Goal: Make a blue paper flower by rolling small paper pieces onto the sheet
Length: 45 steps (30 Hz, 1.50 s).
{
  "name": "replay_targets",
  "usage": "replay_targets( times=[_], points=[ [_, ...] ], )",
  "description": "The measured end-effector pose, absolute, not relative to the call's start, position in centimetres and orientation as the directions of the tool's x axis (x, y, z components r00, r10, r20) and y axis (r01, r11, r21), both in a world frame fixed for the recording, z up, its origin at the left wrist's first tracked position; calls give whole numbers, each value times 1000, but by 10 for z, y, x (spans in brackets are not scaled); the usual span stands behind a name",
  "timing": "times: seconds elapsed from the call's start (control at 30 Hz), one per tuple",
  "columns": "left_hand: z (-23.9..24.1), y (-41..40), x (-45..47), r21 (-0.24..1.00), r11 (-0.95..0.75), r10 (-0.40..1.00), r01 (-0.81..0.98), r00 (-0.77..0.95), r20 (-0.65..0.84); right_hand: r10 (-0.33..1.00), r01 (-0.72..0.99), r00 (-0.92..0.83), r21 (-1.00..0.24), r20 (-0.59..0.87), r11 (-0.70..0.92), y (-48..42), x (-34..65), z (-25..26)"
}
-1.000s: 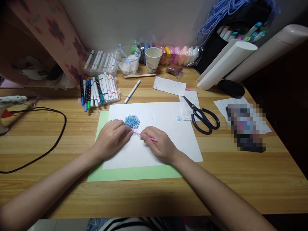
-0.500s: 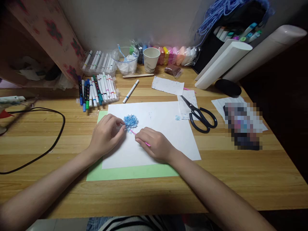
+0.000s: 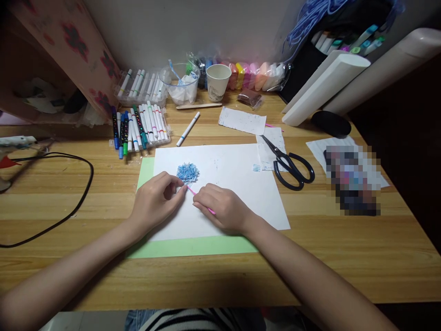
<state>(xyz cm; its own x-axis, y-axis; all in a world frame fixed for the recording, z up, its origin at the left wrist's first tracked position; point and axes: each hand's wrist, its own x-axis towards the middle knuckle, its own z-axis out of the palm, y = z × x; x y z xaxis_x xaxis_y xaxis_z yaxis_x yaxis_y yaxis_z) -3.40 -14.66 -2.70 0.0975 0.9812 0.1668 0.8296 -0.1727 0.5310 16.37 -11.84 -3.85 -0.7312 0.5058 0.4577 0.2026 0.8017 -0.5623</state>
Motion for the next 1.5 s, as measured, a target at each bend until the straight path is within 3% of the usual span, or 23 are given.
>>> replay_targets(
  times=[0.2, 0.53, 0.93, 1.2, 1.5],
  points=[
    [-27, -147, -34, 568, -193, 980, 800, 124, 158, 508, 197, -722, -565, 470, 802, -119, 163, -38],
    [-30, -146, -35, 497, -248, 951, 832, 111, 289, 538, 211, -696, -581, 475, 786, -119, 162, -37],
    [-30, -149, -32, 508, -158, 978, 847, 62, 200, 524, 226, -708, -551, 474, 804, -119, 162, -37],
    [-30, -149, -32, 482, -233, 962, 845, 128, 241, 522, 237, -708, -537, 475, 810, -119, 163, -37],
    [-30, -148, -32, 483, -205, 964, 851, 88, 252, 504, 252, -717, -494, 482, 832, -120, 161, -37]
  ],
)
